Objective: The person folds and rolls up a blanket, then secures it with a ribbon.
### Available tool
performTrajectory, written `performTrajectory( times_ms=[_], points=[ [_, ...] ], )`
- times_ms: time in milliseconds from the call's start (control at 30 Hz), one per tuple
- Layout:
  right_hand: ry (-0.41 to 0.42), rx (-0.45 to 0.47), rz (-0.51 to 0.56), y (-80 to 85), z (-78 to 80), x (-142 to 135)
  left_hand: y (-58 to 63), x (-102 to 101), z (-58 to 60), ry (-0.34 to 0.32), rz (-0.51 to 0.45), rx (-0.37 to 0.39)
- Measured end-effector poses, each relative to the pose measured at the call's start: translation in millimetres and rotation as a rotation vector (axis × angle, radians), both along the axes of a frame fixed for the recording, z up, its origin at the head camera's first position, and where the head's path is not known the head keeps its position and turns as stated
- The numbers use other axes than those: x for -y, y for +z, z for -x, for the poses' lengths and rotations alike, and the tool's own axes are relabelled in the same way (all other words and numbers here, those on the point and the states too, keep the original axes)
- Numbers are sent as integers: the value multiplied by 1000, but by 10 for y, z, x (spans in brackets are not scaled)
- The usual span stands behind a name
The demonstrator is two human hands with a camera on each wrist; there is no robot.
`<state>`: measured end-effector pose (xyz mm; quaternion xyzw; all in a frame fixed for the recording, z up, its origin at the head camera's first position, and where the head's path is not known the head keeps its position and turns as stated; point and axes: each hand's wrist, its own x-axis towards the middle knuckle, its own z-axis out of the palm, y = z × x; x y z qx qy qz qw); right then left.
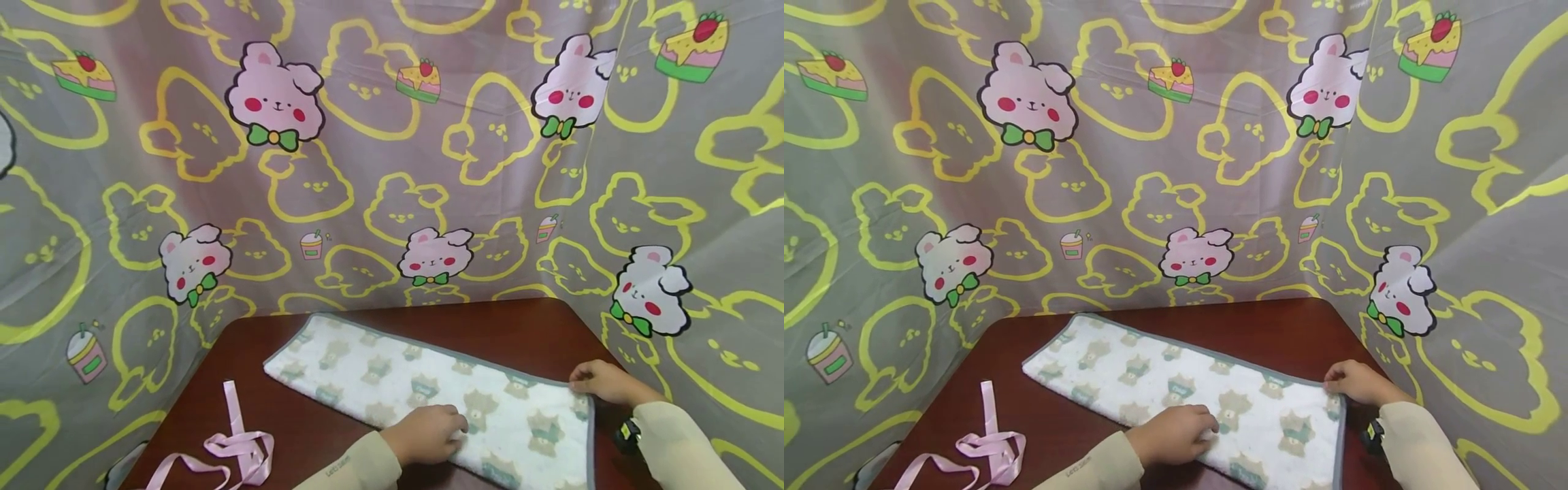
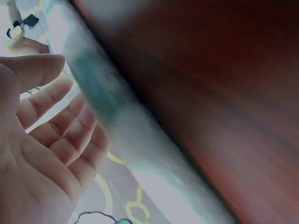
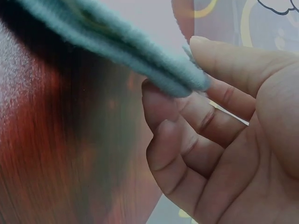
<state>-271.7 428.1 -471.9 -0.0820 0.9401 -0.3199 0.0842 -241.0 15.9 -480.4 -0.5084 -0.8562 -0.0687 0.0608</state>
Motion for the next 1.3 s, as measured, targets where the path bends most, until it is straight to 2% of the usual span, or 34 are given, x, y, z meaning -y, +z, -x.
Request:
performTrajectory(
  times_ms=[200, 400, 567, 700, 833, 967, 1133, 1300],
  points=[
    [21, 53, 52, 1, -14, 24, 17, -219, -135, -39, 27, -37],
    [18, 100, 113, -104, -13, 19, 4, -434, -269, -92, 70, -55],
    [-75, 130, 86, -174, 2, 29, -10, -589, -331, -204, 98, -19],
    [-112, 147, 50, -131, 3, 21, 26, -730, -369, -255, 122, 59],
    [-120, 174, 48, -81, -13, 27, 34, -850, -398, -266, 138, 137],
    [-129, 191, 86, -105, -40, 40, -22, -929, -446, -246, 190, 149],
    [-96, 186, 103, -152, -76, -9, -91, -1023, -491, -219, 250, 122],
    [-51, 209, 151, -155, -87, -74, -87, -1105, -515, -206, 301, 76]
  ],
)
